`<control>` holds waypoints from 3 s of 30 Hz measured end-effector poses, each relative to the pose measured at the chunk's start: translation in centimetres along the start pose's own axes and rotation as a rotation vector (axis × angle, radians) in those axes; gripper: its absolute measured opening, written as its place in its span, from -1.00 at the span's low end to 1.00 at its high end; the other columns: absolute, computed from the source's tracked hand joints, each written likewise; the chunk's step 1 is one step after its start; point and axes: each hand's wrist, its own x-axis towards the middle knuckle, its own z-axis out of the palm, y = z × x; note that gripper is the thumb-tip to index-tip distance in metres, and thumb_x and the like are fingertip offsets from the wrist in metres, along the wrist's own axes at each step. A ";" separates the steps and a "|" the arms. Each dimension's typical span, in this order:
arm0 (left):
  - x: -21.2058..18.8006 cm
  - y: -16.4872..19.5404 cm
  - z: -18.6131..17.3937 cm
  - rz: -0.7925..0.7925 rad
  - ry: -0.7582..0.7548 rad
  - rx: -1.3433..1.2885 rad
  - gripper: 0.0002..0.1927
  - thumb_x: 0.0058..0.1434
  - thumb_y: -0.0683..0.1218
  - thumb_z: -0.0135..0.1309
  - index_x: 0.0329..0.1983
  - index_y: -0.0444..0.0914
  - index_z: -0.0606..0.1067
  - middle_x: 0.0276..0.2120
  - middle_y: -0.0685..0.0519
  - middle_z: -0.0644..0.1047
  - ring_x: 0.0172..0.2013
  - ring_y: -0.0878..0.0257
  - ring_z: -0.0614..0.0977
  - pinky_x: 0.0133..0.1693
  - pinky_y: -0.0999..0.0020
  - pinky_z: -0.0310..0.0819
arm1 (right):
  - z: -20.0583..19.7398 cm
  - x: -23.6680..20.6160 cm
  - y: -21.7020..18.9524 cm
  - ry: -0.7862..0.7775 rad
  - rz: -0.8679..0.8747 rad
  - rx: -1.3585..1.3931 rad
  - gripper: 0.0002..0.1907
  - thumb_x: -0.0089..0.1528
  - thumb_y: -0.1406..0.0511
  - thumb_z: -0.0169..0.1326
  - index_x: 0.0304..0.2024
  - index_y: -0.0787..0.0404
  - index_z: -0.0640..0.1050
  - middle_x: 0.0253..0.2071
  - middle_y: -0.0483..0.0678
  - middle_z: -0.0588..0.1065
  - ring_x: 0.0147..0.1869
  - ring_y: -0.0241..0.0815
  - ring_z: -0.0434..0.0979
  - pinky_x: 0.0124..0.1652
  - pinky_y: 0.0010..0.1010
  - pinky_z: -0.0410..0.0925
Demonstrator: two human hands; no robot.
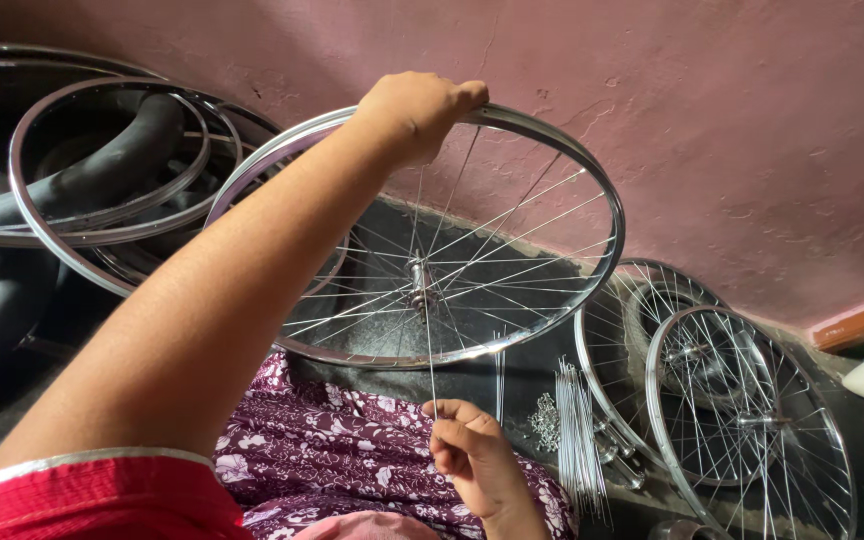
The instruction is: The person sits on the floor holding a bicycle rim with hub and laces metal spokes into it, threading each spoke through the hub flange and into the rim holes one at a time, turning the wheel as they work around it. Loose spokes and spoke nipples lie on the floor beside them, with finished wheels and rims stacked nearby.
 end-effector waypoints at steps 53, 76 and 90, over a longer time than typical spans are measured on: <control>5.1 -0.5 2.1 -0.125 -0.002 0.053 -0.60 0.27 -0.28 -0.06 0.13 -0.06 0.43 -0.33 -0.07 0.60 -0.27 -0.09 0.66 -0.34 -0.01 0.54 | -21.7 17.8 6.0 0.764 0.514 -1.393 -0.72 0.29 0.34 0.04 0.01 0.19 0.66 0.13 0.09 0.57 0.25 0.10 0.56 0.15 -0.16 0.44; 3.0 4.3 1.5 0.017 0.046 0.003 -0.66 0.31 -0.22 -0.09 0.10 -0.04 0.45 -0.35 -0.04 0.60 -0.26 -0.09 0.66 -0.31 -0.01 0.54 | -11.9 -0.5 13.7 -0.156 0.022 -0.225 -0.57 0.12 0.56 0.08 0.07 0.51 0.52 -0.49 0.03 0.55 -0.48 -0.29 0.55 -0.40 -0.46 0.43; 2.8 5.7 1.2 0.001 0.004 0.018 -0.71 0.40 -0.15 -0.16 0.12 -0.04 0.44 -0.36 -0.01 0.60 -0.28 -0.04 0.68 -0.35 0.02 0.55 | -5.0 -0.3 7.7 -0.082 0.076 0.132 -0.73 0.16 0.50 0.13 -0.08 0.36 0.49 -0.51 -0.02 0.50 -0.59 -0.35 0.44 -0.63 -0.62 0.30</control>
